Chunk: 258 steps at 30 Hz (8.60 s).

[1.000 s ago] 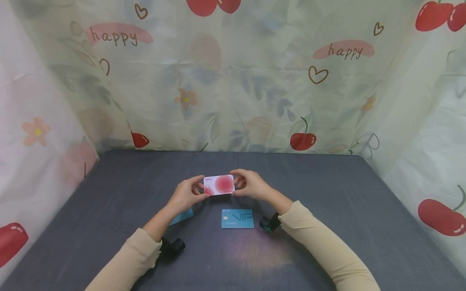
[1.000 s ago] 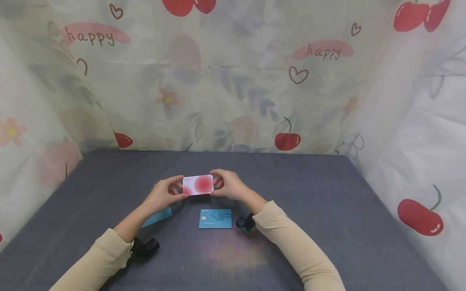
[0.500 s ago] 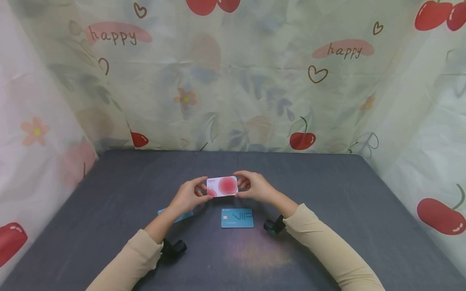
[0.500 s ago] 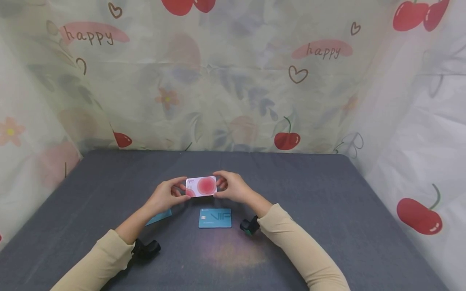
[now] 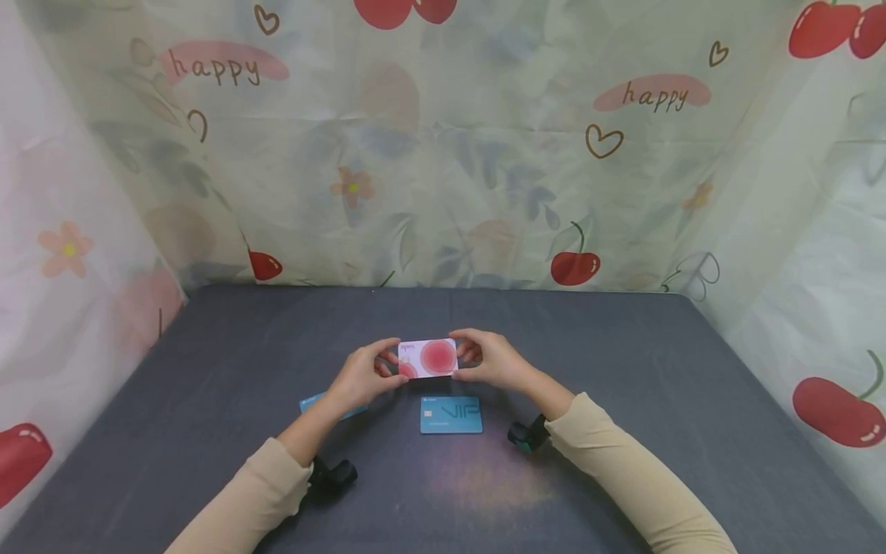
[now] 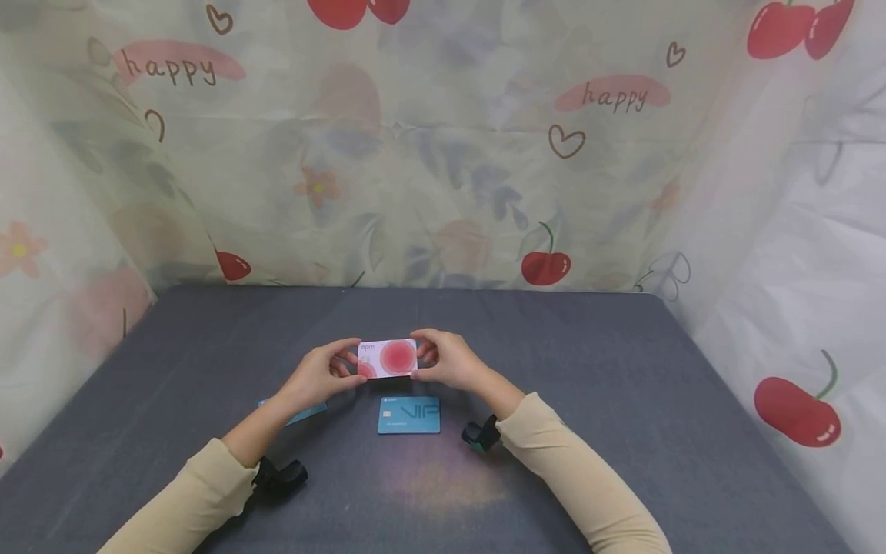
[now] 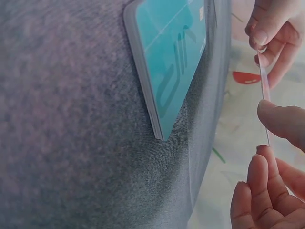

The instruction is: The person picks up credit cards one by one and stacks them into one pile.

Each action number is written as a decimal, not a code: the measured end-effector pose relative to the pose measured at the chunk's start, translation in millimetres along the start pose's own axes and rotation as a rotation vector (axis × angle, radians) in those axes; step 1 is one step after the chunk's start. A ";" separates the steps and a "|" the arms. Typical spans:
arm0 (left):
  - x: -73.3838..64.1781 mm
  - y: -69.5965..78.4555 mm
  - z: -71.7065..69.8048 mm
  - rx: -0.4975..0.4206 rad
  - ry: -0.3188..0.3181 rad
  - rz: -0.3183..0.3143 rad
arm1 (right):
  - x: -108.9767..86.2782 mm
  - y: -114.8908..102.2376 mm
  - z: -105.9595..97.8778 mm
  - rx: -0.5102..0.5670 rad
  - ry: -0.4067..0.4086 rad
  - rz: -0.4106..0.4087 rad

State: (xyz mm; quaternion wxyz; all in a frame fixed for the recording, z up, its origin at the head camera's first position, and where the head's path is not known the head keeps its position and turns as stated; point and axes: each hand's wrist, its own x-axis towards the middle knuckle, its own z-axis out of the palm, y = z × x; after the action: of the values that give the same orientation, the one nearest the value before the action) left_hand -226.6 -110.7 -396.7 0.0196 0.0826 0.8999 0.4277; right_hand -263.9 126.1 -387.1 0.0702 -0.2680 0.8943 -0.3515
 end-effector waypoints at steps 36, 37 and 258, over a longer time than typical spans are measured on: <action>-8.5 1.0 8.5 -0.037 -0.032 0.023 | -19.6 5.7 0.5 -0.001 0.005 -0.028; -8.9 1.1 8.7 -0.040 -0.033 0.023 | -20.4 5.8 0.5 -0.002 0.006 -0.027; -25.6 8.9 21.8 0.100 -0.291 0.115 | -52.5 12.3 6.0 -0.051 -0.204 0.060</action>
State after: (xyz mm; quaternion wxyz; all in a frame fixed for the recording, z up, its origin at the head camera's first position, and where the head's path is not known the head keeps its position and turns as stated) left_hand -198.0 -92.7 -404.5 0.1209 0.1961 0.9014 0.3665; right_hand -222.9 157.8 -403.0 0.1645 -0.2773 0.8986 -0.2975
